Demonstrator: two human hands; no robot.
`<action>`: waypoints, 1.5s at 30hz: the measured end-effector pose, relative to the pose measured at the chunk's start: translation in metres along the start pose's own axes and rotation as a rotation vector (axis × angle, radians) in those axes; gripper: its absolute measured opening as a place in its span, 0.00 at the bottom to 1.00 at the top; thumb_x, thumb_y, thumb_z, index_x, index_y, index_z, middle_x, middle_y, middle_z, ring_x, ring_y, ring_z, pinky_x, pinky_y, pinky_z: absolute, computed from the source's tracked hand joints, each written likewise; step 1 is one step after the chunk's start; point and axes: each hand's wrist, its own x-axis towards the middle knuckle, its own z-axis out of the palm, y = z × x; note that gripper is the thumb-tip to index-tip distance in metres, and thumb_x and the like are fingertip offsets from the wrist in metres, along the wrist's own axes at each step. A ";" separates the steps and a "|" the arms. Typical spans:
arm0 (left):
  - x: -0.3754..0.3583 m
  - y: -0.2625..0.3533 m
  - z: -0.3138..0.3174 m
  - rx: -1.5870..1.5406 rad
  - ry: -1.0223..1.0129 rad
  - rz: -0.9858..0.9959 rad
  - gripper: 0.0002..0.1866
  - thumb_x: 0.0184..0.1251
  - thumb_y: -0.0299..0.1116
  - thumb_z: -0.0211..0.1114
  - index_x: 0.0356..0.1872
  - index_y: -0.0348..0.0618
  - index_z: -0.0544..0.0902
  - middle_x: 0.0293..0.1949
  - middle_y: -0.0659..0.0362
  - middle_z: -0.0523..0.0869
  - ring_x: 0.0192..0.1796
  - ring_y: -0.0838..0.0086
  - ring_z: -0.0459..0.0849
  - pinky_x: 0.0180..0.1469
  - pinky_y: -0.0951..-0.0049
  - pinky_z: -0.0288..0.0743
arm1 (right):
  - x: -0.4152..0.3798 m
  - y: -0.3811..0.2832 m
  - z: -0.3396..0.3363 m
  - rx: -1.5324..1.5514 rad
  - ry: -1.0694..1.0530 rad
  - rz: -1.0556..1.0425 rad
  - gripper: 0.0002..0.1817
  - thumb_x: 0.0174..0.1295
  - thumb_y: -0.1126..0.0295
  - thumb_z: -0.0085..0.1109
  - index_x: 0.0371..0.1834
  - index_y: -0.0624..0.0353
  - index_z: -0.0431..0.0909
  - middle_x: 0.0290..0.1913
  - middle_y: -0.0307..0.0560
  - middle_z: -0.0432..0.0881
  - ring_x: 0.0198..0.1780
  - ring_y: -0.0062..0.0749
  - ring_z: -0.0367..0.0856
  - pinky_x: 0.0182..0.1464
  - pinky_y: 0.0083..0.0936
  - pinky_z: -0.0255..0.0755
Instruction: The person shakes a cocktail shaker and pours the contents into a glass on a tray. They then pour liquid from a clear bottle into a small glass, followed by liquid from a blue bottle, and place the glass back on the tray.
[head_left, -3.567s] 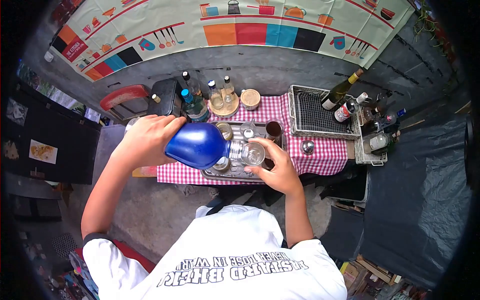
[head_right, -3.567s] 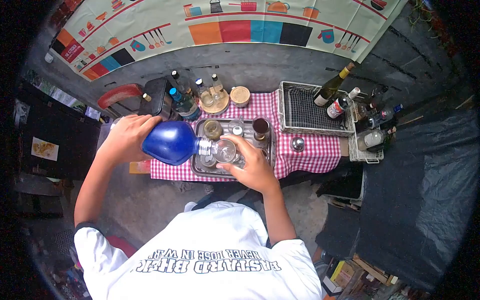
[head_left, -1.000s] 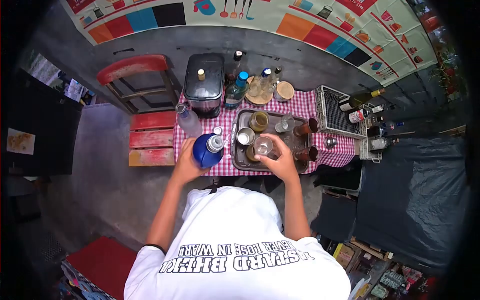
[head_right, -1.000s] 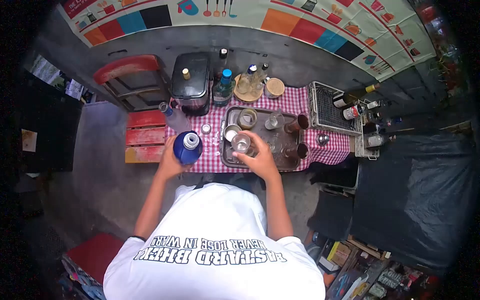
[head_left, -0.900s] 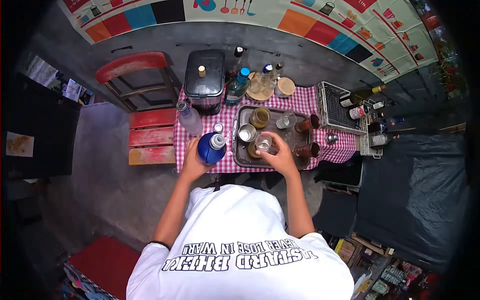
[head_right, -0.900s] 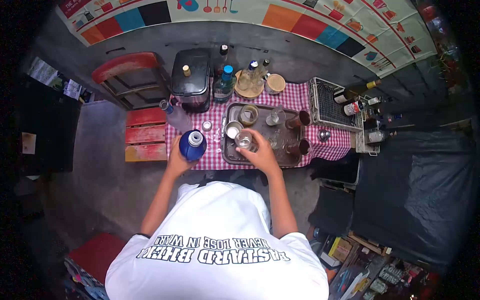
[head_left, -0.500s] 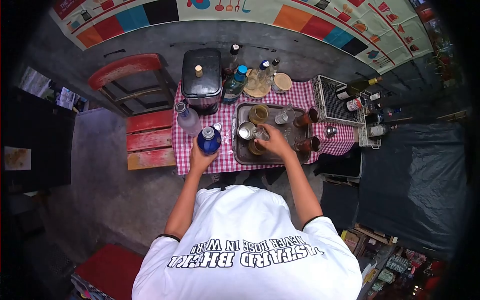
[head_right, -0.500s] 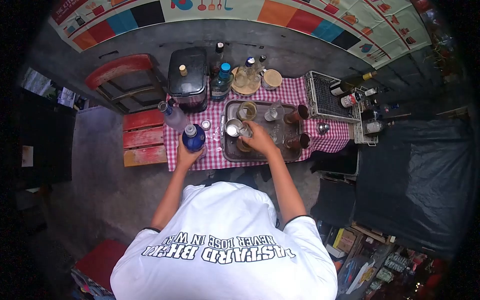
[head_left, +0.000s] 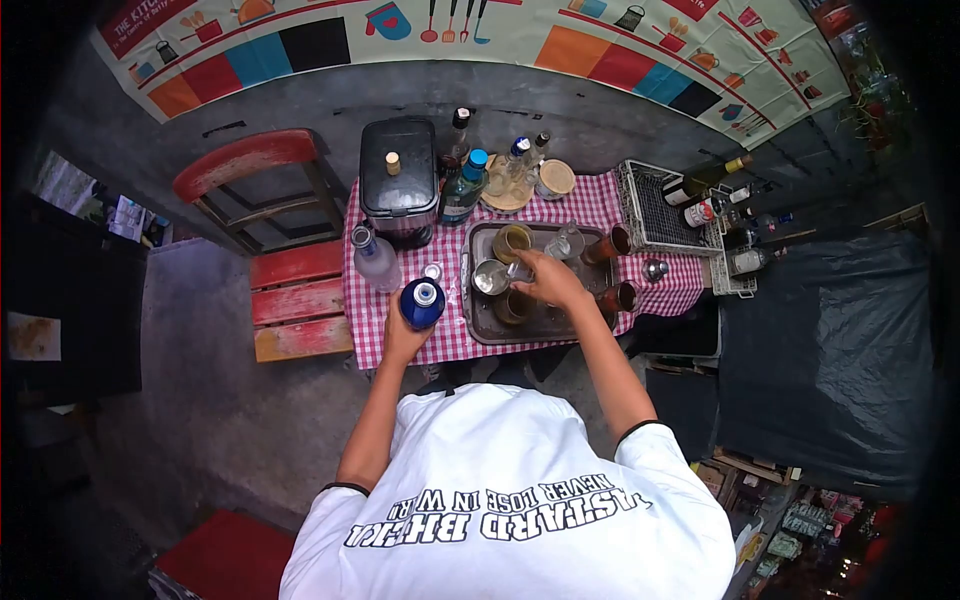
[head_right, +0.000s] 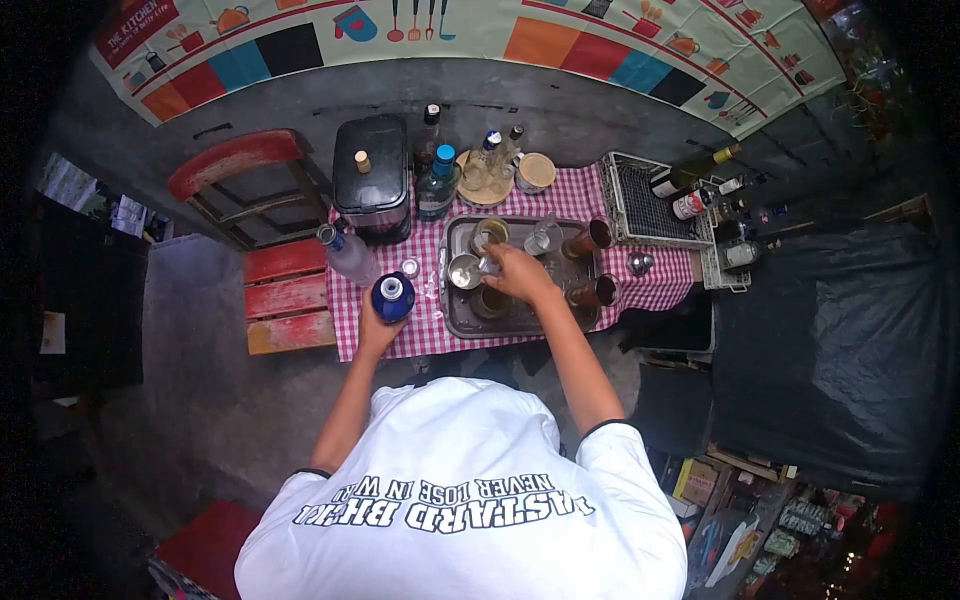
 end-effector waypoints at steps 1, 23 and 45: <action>0.000 -0.004 0.000 -0.001 -0.003 0.000 0.45 0.44 0.31 0.81 0.65 0.44 0.64 0.55 0.45 0.83 0.59 0.50 0.83 0.59 0.58 0.77 | 0.000 -0.001 -0.001 0.000 0.000 0.003 0.35 0.54 0.62 0.72 0.65 0.64 0.72 0.59 0.61 0.79 0.58 0.56 0.79 0.60 0.41 0.73; -0.021 -0.030 0.010 -0.066 0.129 -0.031 0.46 0.40 0.35 0.85 0.63 0.46 0.66 0.54 0.47 0.82 0.57 0.51 0.82 0.58 0.56 0.77 | 0.012 -0.015 -0.005 -0.106 -0.110 0.010 0.39 0.54 0.60 0.72 0.71 0.50 0.70 0.61 0.63 0.76 0.59 0.58 0.78 0.61 0.43 0.73; -0.008 0.098 -0.017 -0.029 0.083 0.213 0.41 0.33 0.27 0.80 0.57 0.41 0.72 0.50 0.48 0.82 0.52 0.51 0.85 0.53 0.57 0.78 | -0.050 -0.074 -0.048 0.709 0.189 -0.006 0.32 0.54 0.68 0.75 0.63 0.59 0.74 0.57 0.50 0.81 0.56 0.35 0.82 0.60 0.30 0.74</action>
